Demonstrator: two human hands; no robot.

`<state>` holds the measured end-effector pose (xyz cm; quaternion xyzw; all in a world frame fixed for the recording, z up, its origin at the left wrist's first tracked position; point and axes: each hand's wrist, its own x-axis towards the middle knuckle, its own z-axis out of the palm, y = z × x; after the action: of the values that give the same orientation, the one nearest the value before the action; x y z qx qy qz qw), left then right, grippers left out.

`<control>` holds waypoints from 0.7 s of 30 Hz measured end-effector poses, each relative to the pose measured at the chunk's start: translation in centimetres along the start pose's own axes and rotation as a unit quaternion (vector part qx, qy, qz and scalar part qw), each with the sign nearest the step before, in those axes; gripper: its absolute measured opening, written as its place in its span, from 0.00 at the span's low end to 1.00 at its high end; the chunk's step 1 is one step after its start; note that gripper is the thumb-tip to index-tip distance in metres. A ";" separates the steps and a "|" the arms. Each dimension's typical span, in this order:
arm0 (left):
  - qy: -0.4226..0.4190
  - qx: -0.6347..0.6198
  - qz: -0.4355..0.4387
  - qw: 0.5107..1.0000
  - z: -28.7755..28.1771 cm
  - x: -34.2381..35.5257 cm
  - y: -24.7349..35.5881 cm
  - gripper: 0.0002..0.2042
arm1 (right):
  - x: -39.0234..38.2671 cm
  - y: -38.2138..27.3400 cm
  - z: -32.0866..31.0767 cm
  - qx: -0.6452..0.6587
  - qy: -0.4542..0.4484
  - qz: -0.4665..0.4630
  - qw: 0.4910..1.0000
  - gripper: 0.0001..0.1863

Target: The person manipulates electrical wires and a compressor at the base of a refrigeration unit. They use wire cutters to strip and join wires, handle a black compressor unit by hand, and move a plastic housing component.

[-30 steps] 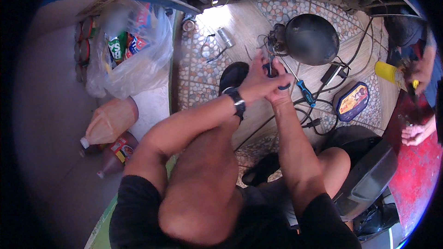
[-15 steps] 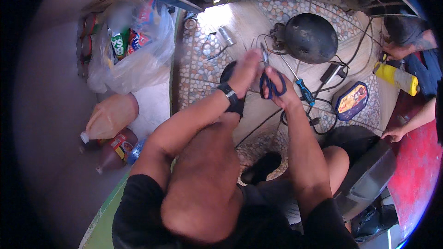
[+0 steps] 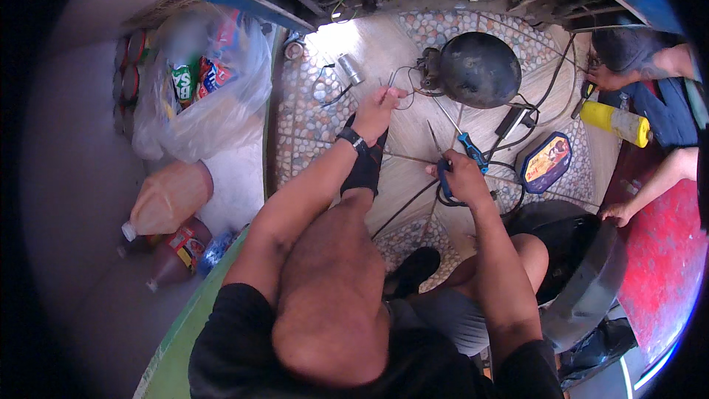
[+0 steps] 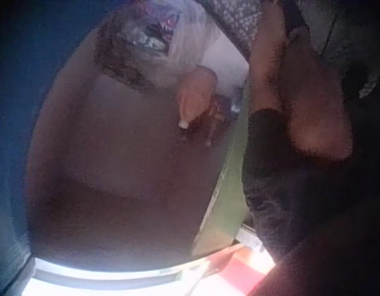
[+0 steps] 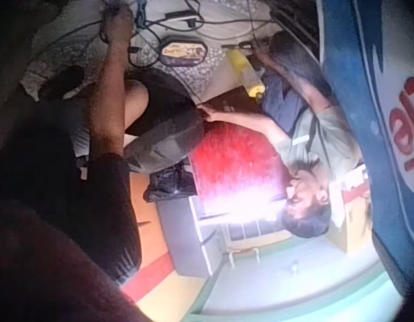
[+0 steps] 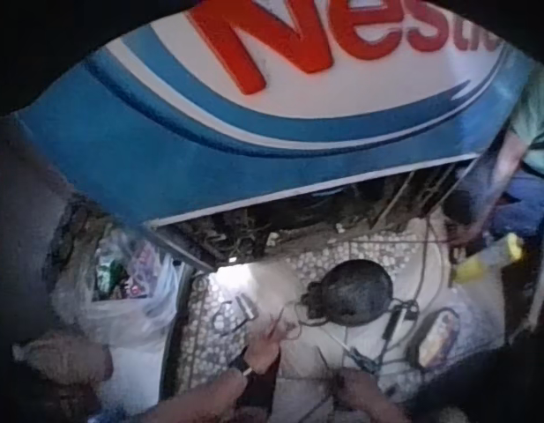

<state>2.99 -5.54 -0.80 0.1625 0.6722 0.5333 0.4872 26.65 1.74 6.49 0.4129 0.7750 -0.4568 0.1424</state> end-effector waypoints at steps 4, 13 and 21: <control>-0.014 -0.181 -0.018 0.983 0.9 0.1 -0.1 0.20 | 0.4 0.4 -0.5 0.069 0.020 0.019 0.997 0.26; -0.026 -0.206 -0.023 0.978 0.3 0.4 -0.4 0.18 | 2.9 -5.9 -4.0 0.131 0.010 -0.192 0.972 0.21; -0.004 -0.200 -0.024 0.980 -0.2 1.7 0.1 0.09 | 9.6 -5.9 -4.2 -0.054 -0.006 -0.223 0.973 0.23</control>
<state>2.00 -4.40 -1.56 0.0481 0.5541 0.6442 0.5250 16.87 8.72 6.52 0.2187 0.8703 -0.4367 0.0635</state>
